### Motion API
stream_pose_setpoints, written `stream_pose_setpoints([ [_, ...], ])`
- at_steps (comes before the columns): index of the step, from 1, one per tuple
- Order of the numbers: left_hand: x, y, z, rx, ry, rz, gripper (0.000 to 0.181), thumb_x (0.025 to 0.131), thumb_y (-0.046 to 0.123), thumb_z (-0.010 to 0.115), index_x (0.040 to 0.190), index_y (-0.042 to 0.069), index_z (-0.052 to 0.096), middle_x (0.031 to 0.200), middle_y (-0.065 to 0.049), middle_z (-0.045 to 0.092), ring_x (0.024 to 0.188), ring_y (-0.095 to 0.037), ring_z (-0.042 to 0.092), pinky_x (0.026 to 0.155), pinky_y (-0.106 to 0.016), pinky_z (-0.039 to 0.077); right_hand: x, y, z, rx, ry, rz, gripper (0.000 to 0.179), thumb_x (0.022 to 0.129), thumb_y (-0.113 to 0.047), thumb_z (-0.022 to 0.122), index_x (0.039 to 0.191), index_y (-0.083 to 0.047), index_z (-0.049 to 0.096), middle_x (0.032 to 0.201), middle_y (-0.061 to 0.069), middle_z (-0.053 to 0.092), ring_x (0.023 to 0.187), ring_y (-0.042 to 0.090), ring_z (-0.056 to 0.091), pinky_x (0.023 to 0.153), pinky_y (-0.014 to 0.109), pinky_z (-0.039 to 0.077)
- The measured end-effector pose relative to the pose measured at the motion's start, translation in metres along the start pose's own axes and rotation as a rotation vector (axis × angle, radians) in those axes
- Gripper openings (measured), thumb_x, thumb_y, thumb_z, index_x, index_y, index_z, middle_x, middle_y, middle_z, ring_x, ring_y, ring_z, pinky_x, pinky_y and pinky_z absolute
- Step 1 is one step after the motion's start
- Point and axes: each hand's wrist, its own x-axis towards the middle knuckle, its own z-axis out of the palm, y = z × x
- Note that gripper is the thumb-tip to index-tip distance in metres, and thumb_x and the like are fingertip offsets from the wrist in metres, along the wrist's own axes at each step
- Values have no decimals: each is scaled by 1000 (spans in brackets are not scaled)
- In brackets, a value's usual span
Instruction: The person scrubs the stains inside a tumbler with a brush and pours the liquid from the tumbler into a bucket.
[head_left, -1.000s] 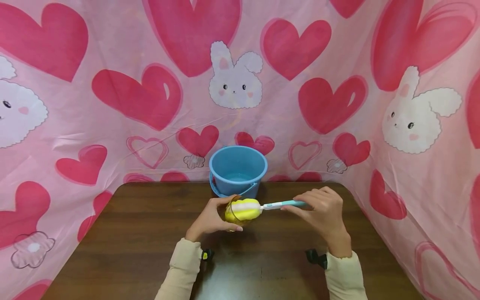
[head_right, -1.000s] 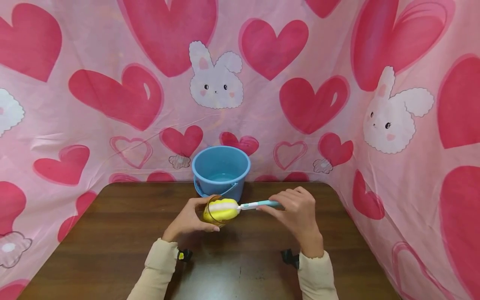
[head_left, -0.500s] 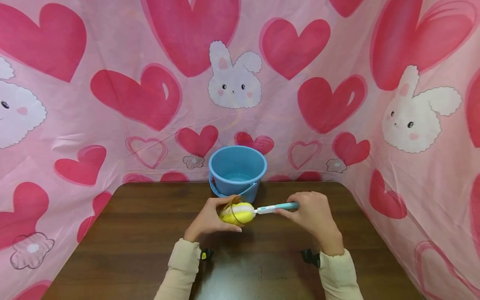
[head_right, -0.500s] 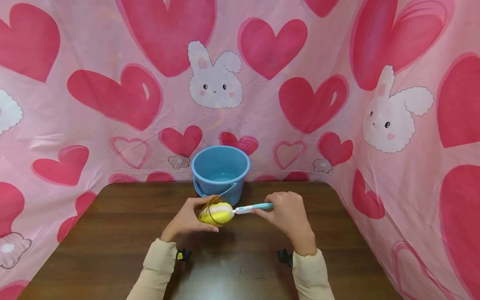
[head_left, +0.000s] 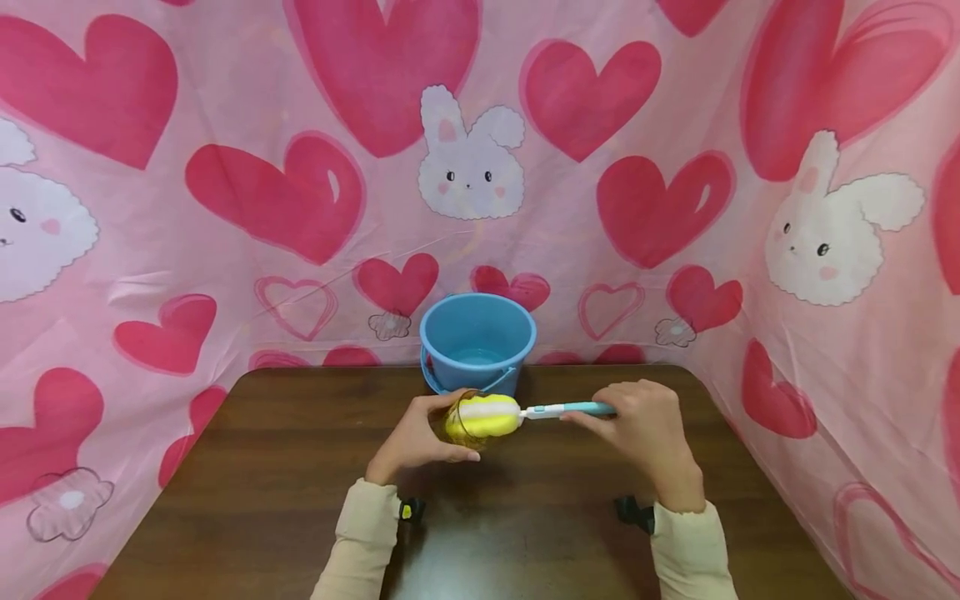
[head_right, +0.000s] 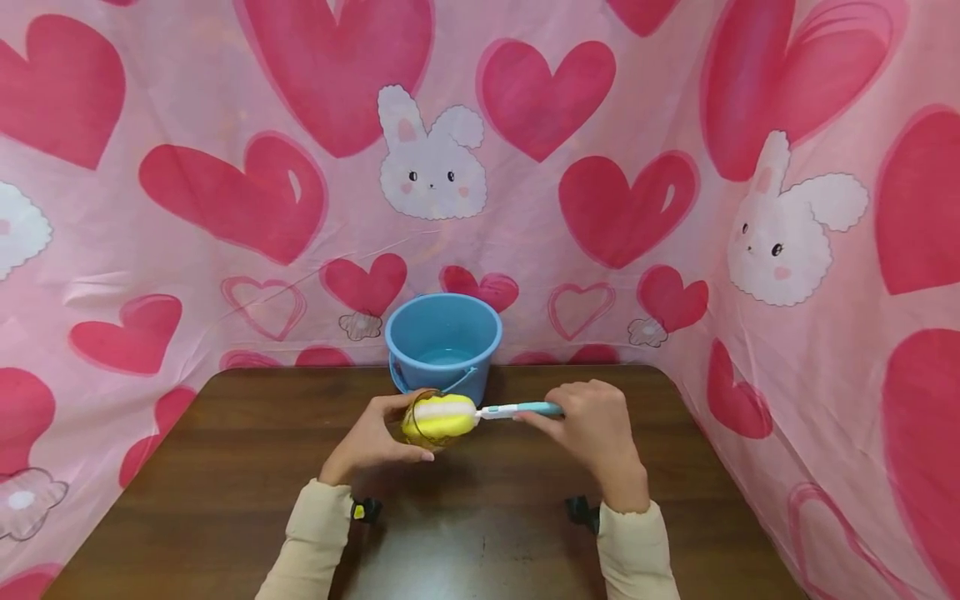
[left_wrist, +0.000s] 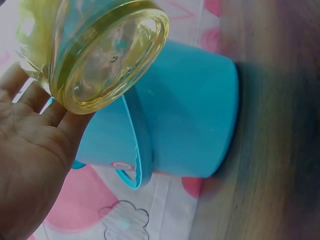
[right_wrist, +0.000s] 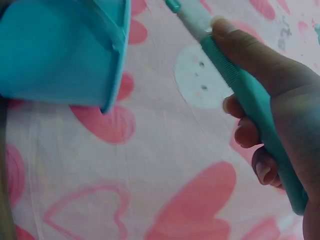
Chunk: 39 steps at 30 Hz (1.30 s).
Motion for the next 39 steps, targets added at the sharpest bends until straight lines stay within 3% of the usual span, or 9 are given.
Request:
stream_pose_setpoints([
  [5, 0, 0, 0, -14, 8, -5, 83, 67, 22, 97, 142, 18, 61, 133, 5, 67, 116, -17, 63, 102, -31, 52, -1, 5, -5, 2, 82, -20, 70, 88, -76, 54, 64, -12, 72, 52, -3, 57, 45, 9, 41, 43, 26, 34],
  [9, 2, 2, 3, -30, -8, 3, 81, 68, 22, 96, 141, 19, 61, 131, 5, 68, 115, -20, 62, 101, -33, 53, 1, 1, 0, 5, 65, -45, 70, 88, -75, 56, 65, -12, 72, 53, -2, 59, 45, 9, 41, 43, 25, 35],
  [17, 0, 4, 6, -19, 23, -2, 79, 70, 20, 96, 141, 20, 62, 133, 6, 68, 120, -17, 62, 104, -31, 51, 6, -16, 11, -7, 45, -87, 73, 93, -74, 48, 62, -12, 71, 52, -4, 57, 45, 6, 36, 43, 23, 34],
  [24, 1, 2, 3, -17, 19, -8, 81, 69, 20, 96, 142, 22, 61, 134, 5, 67, 119, -17, 62, 103, -31, 51, 6, -15, 2, 10, 8, -66, 64, 88, -72, 61, 66, -13, 74, 53, -4, 59, 45, 8, 39, 45, 24, 34],
  [32, 2, 2, 1, -60, 0, -9, 82, 69, 19, 96, 142, 19, 60, 134, 3, 66, 119, -19, 64, 104, -30, 51, 3, -2, -8, 15, 119, -50, 70, 89, -74, 56, 64, -11, 73, 52, -2, 58, 44, 9, 38, 42, 25, 33],
  [39, 2, 3, 1, -78, -23, -1, 80, 71, 22, 95, 143, 17, 60, 131, 1, 67, 115, -22, 63, 102, -33, 53, 4, -5, -2, 24, 88, -60, 68, 89, -73, 58, 66, -11, 74, 54, -1, 60, 45, 10, 40, 43, 24, 34],
])
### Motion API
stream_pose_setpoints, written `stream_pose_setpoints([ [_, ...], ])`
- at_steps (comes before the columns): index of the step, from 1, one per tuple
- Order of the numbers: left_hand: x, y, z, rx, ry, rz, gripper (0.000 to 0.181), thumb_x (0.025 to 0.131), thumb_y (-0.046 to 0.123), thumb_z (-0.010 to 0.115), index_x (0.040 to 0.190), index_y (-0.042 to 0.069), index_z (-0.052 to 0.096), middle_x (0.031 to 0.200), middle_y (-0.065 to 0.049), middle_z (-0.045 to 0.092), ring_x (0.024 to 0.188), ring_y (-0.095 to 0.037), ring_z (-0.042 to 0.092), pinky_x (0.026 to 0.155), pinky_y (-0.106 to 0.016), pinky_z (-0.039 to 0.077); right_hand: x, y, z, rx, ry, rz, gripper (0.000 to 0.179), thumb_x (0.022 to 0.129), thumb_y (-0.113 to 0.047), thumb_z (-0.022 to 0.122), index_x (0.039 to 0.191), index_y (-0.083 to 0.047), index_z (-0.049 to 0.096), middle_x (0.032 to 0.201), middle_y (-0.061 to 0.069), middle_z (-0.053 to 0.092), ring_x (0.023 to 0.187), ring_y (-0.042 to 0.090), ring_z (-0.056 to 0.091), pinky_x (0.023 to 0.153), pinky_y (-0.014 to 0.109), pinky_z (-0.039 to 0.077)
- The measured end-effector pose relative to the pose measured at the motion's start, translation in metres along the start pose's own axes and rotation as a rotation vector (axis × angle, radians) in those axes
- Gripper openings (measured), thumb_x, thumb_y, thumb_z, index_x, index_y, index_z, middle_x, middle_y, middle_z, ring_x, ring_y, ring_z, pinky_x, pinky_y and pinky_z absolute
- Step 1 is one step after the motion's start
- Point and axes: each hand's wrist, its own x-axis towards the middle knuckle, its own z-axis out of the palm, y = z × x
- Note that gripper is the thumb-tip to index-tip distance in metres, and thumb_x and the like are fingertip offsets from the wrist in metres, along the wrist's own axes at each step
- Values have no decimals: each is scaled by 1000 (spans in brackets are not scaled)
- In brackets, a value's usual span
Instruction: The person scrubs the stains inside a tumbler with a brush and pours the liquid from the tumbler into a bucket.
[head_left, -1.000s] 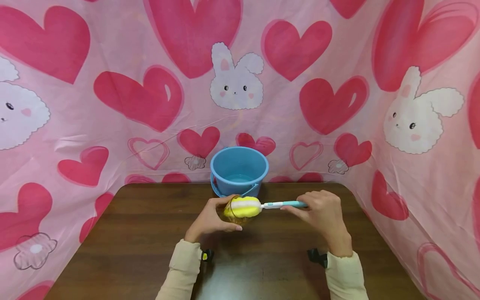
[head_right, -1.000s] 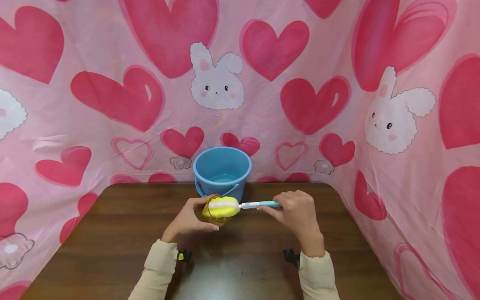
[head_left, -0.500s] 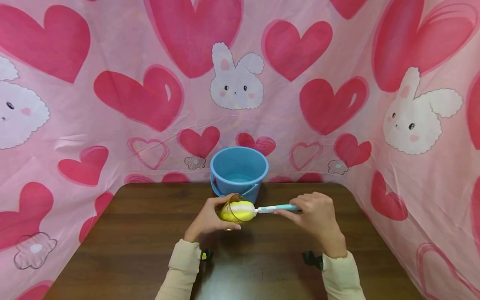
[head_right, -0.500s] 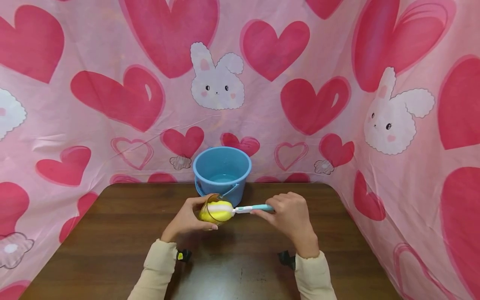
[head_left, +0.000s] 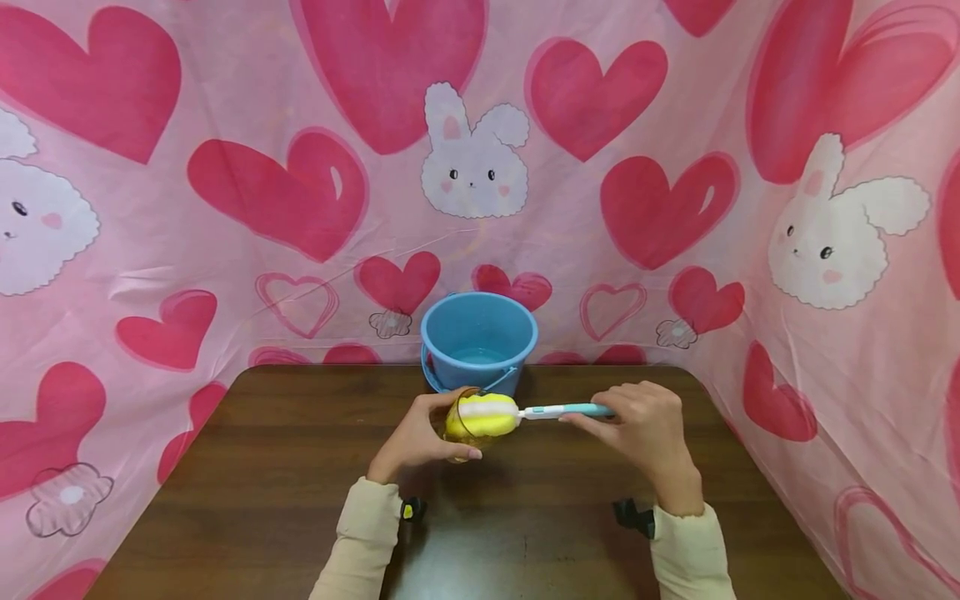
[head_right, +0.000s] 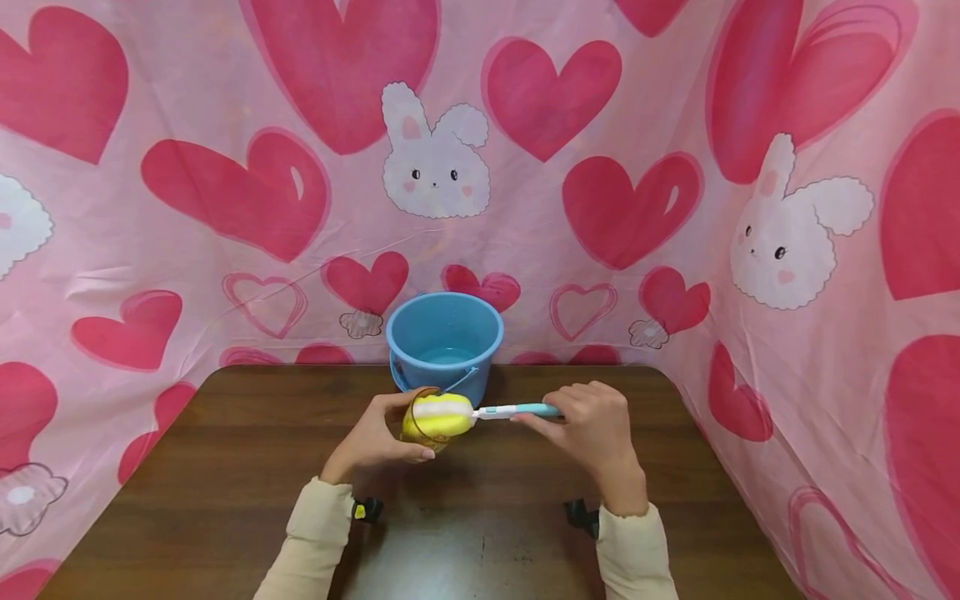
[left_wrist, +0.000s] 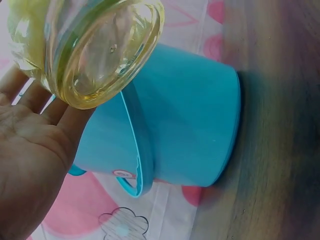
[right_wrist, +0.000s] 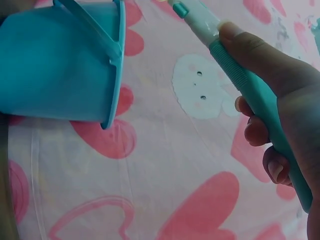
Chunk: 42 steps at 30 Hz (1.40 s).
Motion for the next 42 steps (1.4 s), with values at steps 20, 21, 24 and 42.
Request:
stream_pose_setpoints([
  [20, -1, -5, 0, 47, 67, 48, 81, 69, 22, 96, 143, 19, 60, 133, 1, 68, 121, -19, 63, 105, -32, 50, 2, -15, 2, 20, -37, 9, 57, 85, -69, 68, 63, -16, 71, 54, -6, 59, 44, 8, 43, 44, 24, 34],
  [21, -1, -6, 1, 45, 68, 45, 81, 69, 22, 96, 142, 19, 61, 133, 2, 68, 121, -19, 63, 105, -31, 50, 2, -15, 2, 24, -42, 10, 55, 83, -68, 70, 63, -17, 71, 53, -6, 58, 45, 8, 43, 44, 24, 34],
  [24, -1, -7, 2, 35, 57, 39, 81, 70, 20, 96, 143, 18, 60, 134, 1, 68, 122, -19, 63, 105, -29, 50, 2, -13, 0, 30, -55, 21, 53, 81, -68, 73, 62, -18, 71, 52, -7, 57, 45, 7, 41, 44, 24, 33],
  [42, -4, -12, -6, 54, -53, -52, 80, 68, 20, 96, 141, 18, 62, 130, 6, 69, 116, -18, 62, 102, -32, 51, 4, -17, -5, -53, -111, 45, 43, 57, -48, 97, 69, -11, 77, 56, -1, 65, 47, 12, 50, 46, 27, 42],
])
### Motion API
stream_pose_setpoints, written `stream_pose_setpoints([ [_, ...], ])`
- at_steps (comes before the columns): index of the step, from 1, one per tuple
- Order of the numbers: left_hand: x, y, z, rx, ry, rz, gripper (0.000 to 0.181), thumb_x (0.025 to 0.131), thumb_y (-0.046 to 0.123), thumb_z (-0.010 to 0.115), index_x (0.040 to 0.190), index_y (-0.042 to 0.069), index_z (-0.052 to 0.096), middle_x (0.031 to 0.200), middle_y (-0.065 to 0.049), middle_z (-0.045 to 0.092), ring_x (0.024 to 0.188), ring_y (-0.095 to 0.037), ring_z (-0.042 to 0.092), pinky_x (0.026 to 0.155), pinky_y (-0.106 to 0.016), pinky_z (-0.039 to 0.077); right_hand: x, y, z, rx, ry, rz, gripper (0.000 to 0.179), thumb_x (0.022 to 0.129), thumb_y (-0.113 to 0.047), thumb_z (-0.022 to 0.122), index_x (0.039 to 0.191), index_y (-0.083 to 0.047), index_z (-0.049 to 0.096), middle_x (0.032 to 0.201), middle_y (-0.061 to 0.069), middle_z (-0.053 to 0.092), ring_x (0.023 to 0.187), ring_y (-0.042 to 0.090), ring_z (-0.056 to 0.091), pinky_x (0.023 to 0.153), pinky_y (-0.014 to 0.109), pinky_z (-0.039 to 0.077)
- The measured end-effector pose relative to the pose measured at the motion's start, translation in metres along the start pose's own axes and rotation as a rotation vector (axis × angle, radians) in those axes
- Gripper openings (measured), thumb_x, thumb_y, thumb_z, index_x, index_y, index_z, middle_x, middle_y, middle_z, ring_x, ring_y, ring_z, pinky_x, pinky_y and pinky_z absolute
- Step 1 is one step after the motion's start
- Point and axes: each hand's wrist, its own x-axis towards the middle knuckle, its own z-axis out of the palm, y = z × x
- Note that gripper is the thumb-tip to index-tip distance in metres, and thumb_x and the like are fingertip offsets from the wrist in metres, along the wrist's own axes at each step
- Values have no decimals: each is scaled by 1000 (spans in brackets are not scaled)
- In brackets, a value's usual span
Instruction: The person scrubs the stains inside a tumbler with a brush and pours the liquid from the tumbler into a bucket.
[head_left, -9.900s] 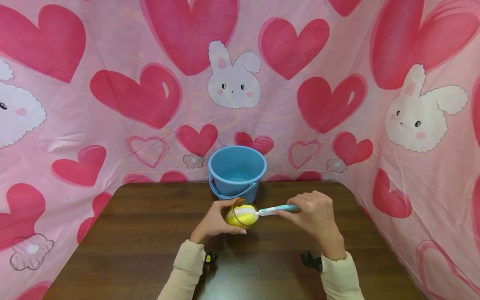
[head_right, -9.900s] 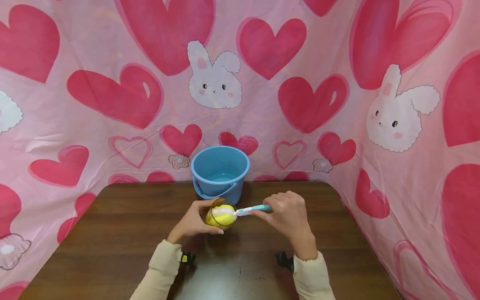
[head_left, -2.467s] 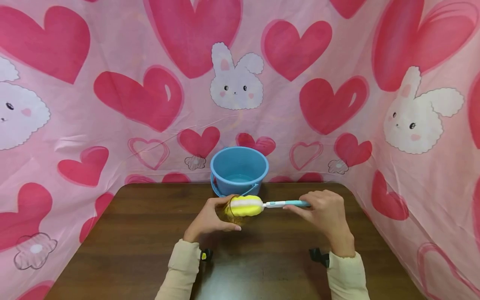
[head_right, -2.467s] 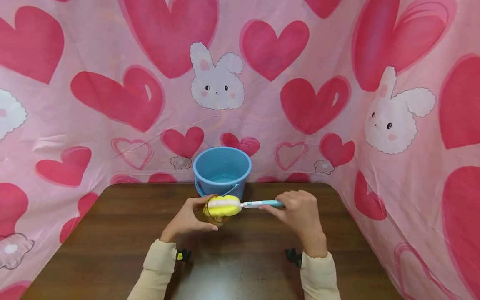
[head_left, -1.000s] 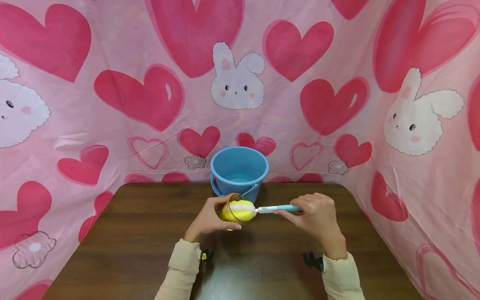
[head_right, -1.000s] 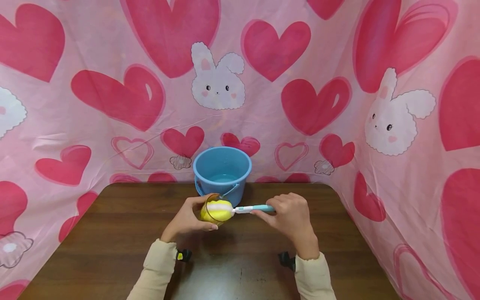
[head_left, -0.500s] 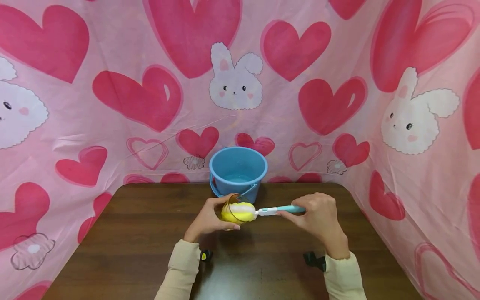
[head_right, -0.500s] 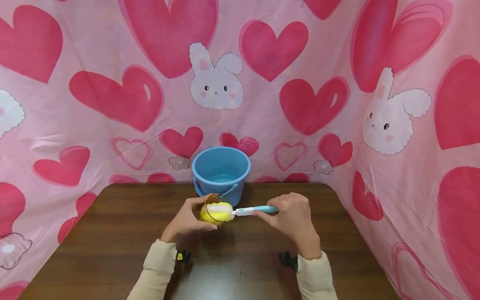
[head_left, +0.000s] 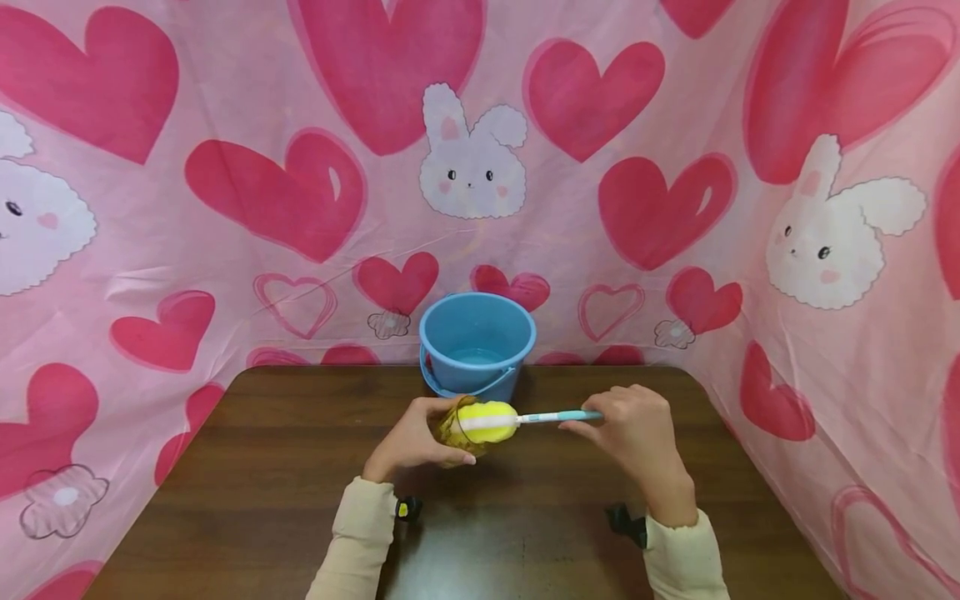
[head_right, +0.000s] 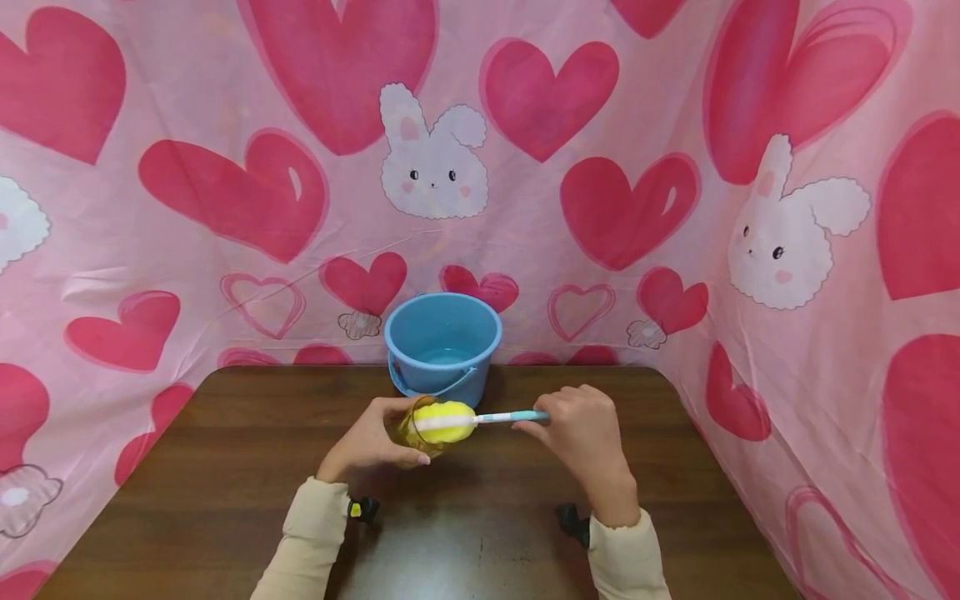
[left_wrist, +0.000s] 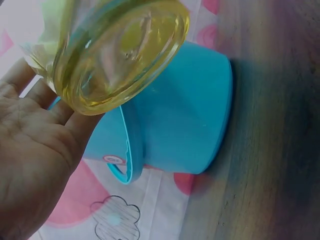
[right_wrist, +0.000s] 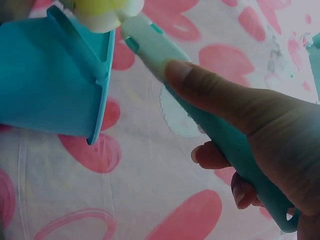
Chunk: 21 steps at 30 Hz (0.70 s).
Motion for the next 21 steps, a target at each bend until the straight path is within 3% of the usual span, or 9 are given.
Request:
stream_pose_setpoints([
  [3, 0, 0, 0, -6, 19, 3, 83, 67, 21, 97, 142, 19, 61, 131, 6, 68, 118, -16, 63, 104, -30, 50, 1, -5, -2, -21, -59, 23, 43, 49, -43, 101, 67, -13, 77, 53, -4, 61, 46, 9, 43, 45, 23, 38],
  [8, 1, -1, 3, -60, 2, 32, 86, 66, 14, 97, 143, 13, 59, 133, -2, 68, 123, -17, 64, 105, -25, 49, -1, -2, -1, 41, -92, 35, 40, 50, -45, 101, 65, -17, 76, 53, -8, 60, 46, 3, 39, 46, 21, 36],
  [13, 2, -2, 7, -89, -16, 48, 86, 67, 14, 96, 144, 8, 57, 136, -7, 66, 126, -19, 62, 107, -26, 47, -4, 8, 0, 95, -112, 108, 36, 53, -47, 99, 65, -21, 77, 51, -14, 55, 48, -2, 34, 47, 20, 34],
  [21, 5, 0, 11, -67, 9, 37, 85, 66, 14, 97, 143, 18, 60, 134, 4, 67, 122, -20, 60, 104, -30, 51, -11, 25, -11, 137, -65, 229, 35, 52, -42, 101, 67, -20, 78, 54, -16, 59, 48, -2, 38, 48, 23, 36],
])
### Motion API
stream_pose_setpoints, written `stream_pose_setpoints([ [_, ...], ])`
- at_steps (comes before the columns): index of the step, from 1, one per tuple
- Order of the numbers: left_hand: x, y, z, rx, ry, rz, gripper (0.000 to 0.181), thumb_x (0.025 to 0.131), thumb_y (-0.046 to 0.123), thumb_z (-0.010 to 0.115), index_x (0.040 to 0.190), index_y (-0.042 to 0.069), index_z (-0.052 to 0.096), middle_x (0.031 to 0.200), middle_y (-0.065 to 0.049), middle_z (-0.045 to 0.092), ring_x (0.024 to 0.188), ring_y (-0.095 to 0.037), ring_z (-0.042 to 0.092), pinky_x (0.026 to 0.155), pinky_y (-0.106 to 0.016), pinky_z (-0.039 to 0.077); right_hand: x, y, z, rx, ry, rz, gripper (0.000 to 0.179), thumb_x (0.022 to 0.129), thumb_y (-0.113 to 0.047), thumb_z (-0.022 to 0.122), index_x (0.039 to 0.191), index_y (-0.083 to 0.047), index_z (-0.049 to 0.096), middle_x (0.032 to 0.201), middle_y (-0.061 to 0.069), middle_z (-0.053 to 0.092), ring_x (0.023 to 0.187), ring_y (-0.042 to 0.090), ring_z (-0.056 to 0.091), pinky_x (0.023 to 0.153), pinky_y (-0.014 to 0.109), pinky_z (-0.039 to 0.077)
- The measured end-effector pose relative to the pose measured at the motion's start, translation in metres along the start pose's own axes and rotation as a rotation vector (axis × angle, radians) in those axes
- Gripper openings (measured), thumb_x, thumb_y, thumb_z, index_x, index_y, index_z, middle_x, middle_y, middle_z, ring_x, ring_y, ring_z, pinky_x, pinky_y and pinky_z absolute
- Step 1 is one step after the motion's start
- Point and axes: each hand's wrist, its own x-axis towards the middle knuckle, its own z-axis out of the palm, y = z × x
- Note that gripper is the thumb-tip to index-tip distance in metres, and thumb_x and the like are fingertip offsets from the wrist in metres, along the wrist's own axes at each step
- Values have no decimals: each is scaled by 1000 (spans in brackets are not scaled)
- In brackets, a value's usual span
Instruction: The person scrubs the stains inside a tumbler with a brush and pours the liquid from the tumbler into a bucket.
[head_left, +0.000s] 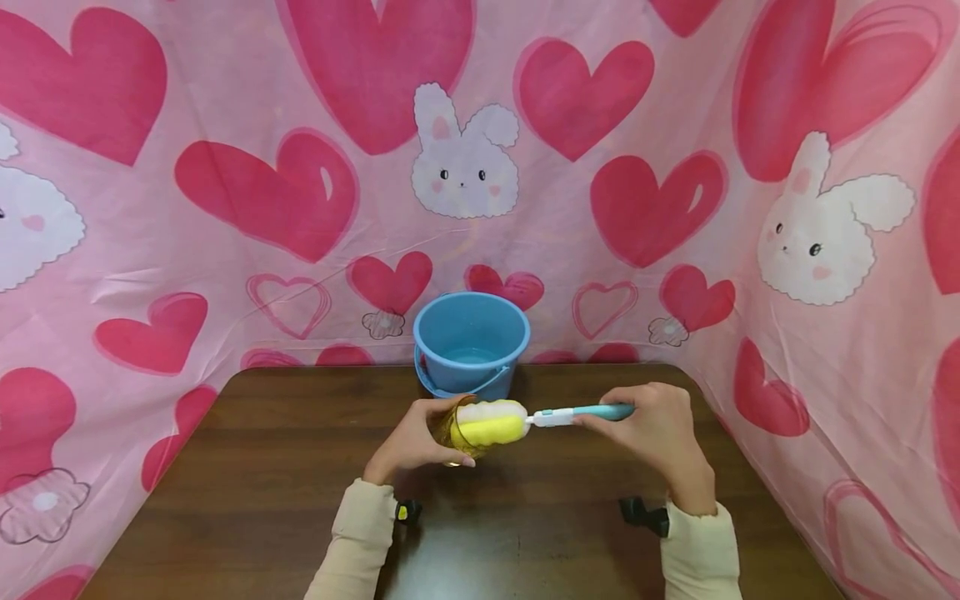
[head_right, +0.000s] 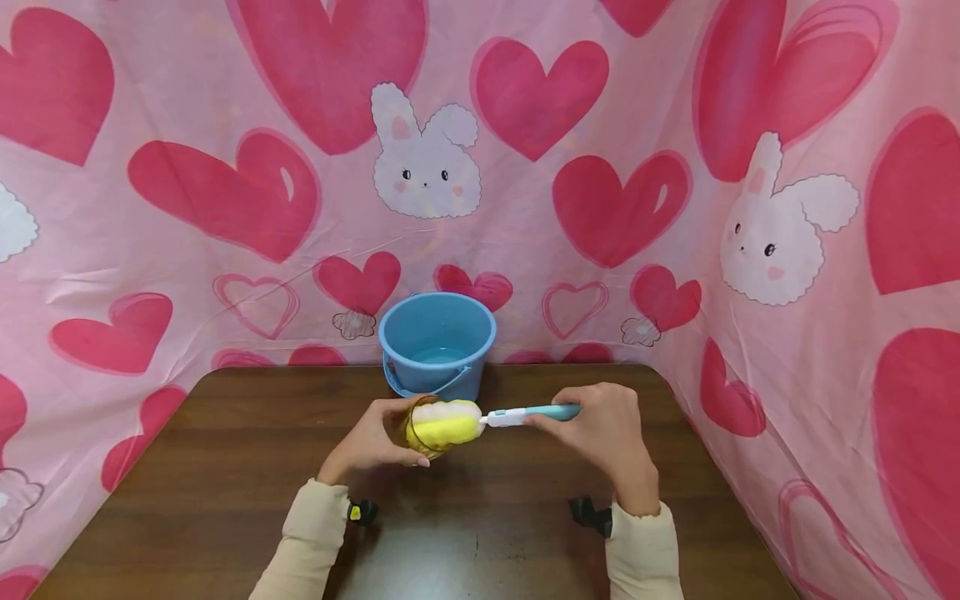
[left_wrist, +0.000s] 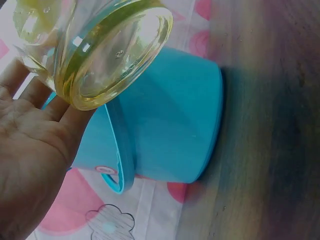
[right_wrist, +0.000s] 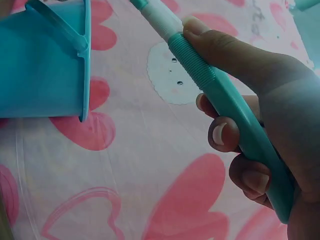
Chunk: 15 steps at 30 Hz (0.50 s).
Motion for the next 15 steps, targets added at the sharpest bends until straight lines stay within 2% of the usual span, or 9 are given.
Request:
stream_pose_setpoints([
  [6, 0, 1, 0, -13, -24, -14, 82, 70, 17, 95, 144, 19, 59, 136, 5, 65, 125, -20, 58, 105, -32, 50, 0, -3, 8, 12, -28, 12, 33, 54, -45, 99, 65, -24, 76, 53, -18, 58, 49, -4, 39, 48, 22, 37],
  [15, 1, 4, 2, 30, -30, -5, 80, 72, 21, 94, 143, 19, 59, 137, 3, 65, 125, -21, 58, 105, -34, 50, 3, -14, 22, -32, -62, -51, 37, 55, -49, 98, 65, -21, 76, 49, -16, 49, 48, -1, 30, 46, 20, 32],
])
